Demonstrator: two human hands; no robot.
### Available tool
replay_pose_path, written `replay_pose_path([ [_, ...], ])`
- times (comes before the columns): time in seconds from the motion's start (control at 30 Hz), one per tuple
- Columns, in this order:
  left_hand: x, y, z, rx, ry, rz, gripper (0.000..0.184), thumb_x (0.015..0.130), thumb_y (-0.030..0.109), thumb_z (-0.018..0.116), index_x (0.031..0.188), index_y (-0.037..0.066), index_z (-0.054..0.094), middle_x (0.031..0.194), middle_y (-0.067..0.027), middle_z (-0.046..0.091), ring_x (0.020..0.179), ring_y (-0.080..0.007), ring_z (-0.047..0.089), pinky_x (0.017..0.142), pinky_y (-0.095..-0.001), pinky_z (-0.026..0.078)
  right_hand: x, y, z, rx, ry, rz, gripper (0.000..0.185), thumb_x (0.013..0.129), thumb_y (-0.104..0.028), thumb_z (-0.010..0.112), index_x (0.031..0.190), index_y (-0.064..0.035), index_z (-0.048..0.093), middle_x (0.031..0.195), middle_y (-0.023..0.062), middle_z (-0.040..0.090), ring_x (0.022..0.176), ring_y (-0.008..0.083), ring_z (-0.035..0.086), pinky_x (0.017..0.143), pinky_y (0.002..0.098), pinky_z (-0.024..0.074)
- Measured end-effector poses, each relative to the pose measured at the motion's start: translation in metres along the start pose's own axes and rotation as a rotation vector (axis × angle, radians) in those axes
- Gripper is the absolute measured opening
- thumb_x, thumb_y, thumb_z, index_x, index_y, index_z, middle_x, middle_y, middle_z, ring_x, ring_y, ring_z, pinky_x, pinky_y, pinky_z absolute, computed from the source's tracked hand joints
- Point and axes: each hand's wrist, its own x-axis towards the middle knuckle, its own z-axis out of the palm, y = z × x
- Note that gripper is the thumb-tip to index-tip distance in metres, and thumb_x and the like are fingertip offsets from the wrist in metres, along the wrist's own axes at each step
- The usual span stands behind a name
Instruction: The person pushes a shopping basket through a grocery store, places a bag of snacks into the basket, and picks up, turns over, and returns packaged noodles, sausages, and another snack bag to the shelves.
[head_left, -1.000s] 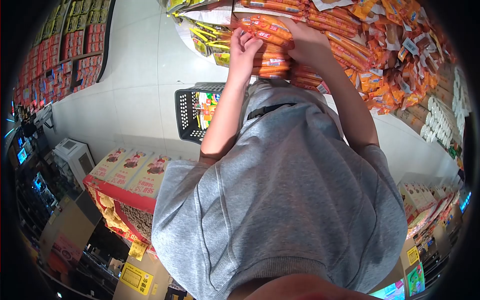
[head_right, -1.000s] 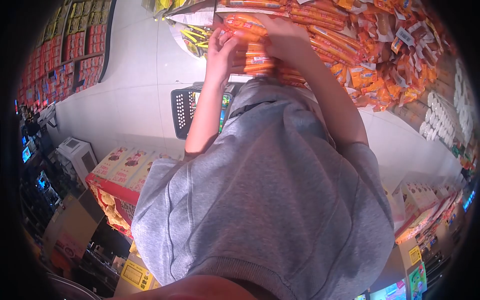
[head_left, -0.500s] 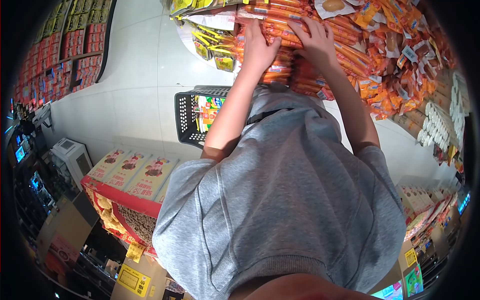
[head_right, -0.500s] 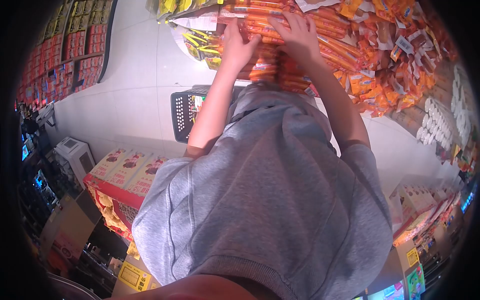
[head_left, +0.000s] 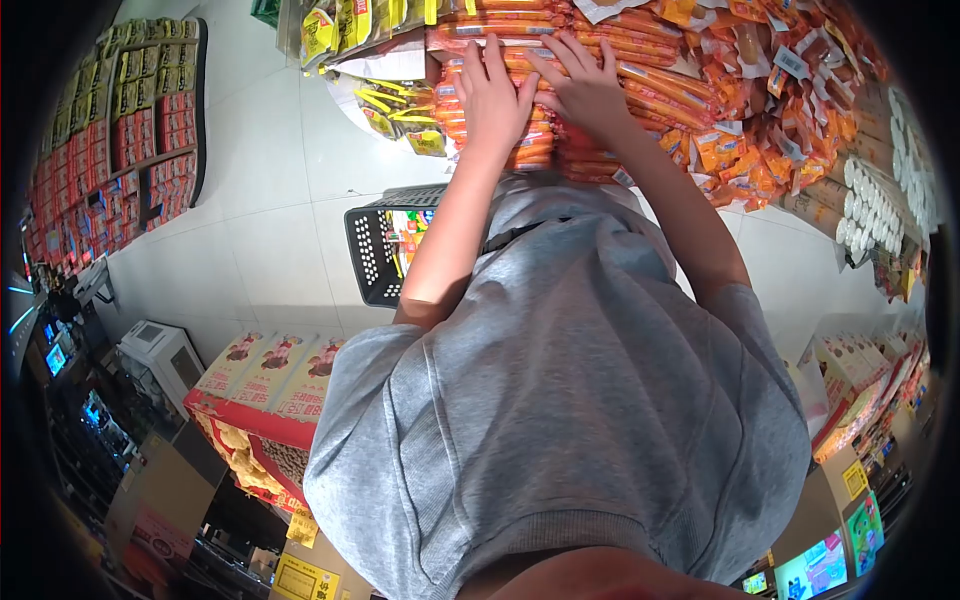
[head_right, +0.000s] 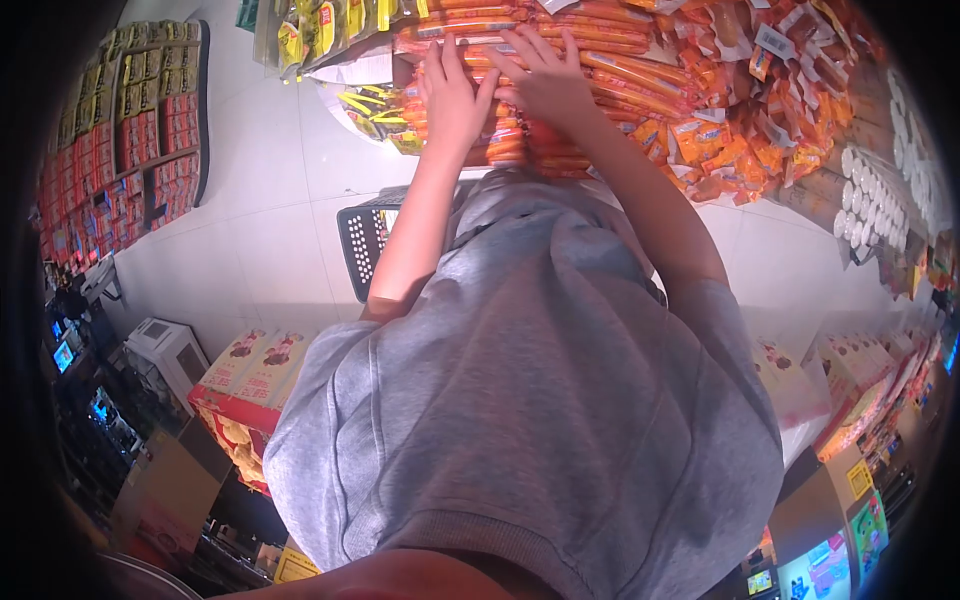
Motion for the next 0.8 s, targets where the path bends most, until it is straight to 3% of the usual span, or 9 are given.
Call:
replay_pose_path([
  [0.03, -0.003, -0.003, 0.003, 0.01, -0.007, 0.012, 0.069, 0.087, 0.037, 0.064, 0.142, 0.008, 0.036, 0.143, -0.0268, 0.031, 0.13, -0.0412, 0.035, 0.107, -0.0582, 0.024, 0.002, -0.001, 0.003, 0.015, 0.045, -0.027, 0.069, 0.073, -0.049, 0.071, 0.134, -0.0251, 0.052, 0.135, 0.0026, 0.052, 0.128, 0.0198, 0.044, 0.105, 0.0589, 0.0287],
  [0.17, -0.006, -0.014, -0.004, -0.008, -0.085, 0.042, 0.062, 0.087, 0.037, 0.063, 0.139, 0.01, 0.042, 0.144, -0.024, 0.032, 0.131, -0.0406, 0.035, 0.107, -0.057, 0.026, 0.009, 0.004, 0.002, 0.154, 0.056, -0.065, 0.065, 0.079, -0.043, 0.069, 0.137, -0.0216, 0.048, 0.141, 0.0046, 0.045, 0.132, 0.0217, 0.04, 0.105, 0.0588, 0.0269],
  [0.23, -0.004, -0.015, -0.007, 0.003, -0.111, 0.061, 0.065, 0.087, 0.039, 0.064, 0.14, 0.009, 0.041, 0.146, -0.0247, 0.03, 0.133, -0.0407, 0.034, 0.107, -0.0564, 0.026, 0.009, 0.005, -0.001, 0.228, 0.099, -0.054, 0.065, 0.08, -0.039, 0.07, 0.137, -0.0174, 0.047, 0.14, 0.0062, 0.045, 0.131, 0.0227, 0.04, 0.106, 0.0581, 0.0266],
  [0.33, -0.001, -0.011, -0.011, -0.006, -0.12, 0.08, 0.074, 0.085, 0.04, 0.066, 0.142, 0.005, 0.036, 0.147, -0.0271, 0.027, 0.135, -0.0421, 0.031, 0.108, -0.0554, 0.026, -0.006, 0.004, -0.004, 0.326, 0.225, 0.138, 0.067, 0.075, -0.027, 0.074, 0.134, -0.0112, 0.046, 0.134, 0.0118, 0.046, 0.126, 0.0288, 0.044, 0.107, 0.0547, 0.0282],
  [0.43, -0.004, -0.01, -0.009, -0.034, -0.092, 0.091, 0.085, 0.081, 0.04, 0.071, 0.144, -0.001, 0.03, 0.148, -0.03, 0.024, 0.135, -0.0443, 0.029, 0.11, -0.0538, 0.025, -0.023, 0.0, 0.002, 0.503, 0.468, 0.258, 0.068, 0.076, -0.017, 0.073, 0.135, -0.0029, 0.041, 0.135, 0.0184, 0.042, 0.126, 0.035, 0.041, 0.106, 0.0516, 0.0301],
  [0.53, -0.007, -0.006, -0.011, -0.124, -0.026, 0.054, 0.09, 0.079, 0.035, 0.074, 0.144, -0.005, 0.025, 0.147, -0.032, 0.022, 0.135, -0.0459, 0.028, 0.111, -0.0508, 0.025, -0.037, -0.011, -0.008, 0.551, 0.412, 0.352, 0.069, 0.077, -0.012, 0.071, 0.135, 0.0019, 0.037, 0.136, 0.0233, 0.037, 0.126, 0.0394, 0.037, 0.106, 0.0484, 0.0312],
  [0.67, -0.006, -0.015, -0.014, -0.272, 0.061, -0.022, 0.09, 0.08, 0.028, 0.075, 0.143, -0.007, 0.022, 0.147, -0.0312, 0.022, 0.135, -0.0453, 0.028, 0.111, -0.0468, 0.027, -0.04, -0.014, -0.023, 0.557, 0.366, 0.413, 0.067, 0.077, -0.01, 0.069, 0.135, 0.0007, 0.038, 0.137, 0.0234, 0.036, 0.127, 0.0396, 0.037, 0.107, 0.0464, 0.0318],
  [0.8, -0.005, -0.022, -0.034, -0.33, 0.128, -0.105, 0.071, 0.083, 0.017, 0.068, 0.138, -0.007, 0.03, 0.137, -0.0276, 0.036, 0.127, -0.0421, 0.039, 0.107, -0.0451, 0.033, -0.047, -0.013, -0.032, 0.541, 0.335, 0.423, 0.064, 0.078, -0.007, 0.066, 0.135, 0.0, 0.039, 0.136, 0.0233, 0.037, 0.127, 0.0395, 0.037, 0.106, 0.0465, 0.0329],
])
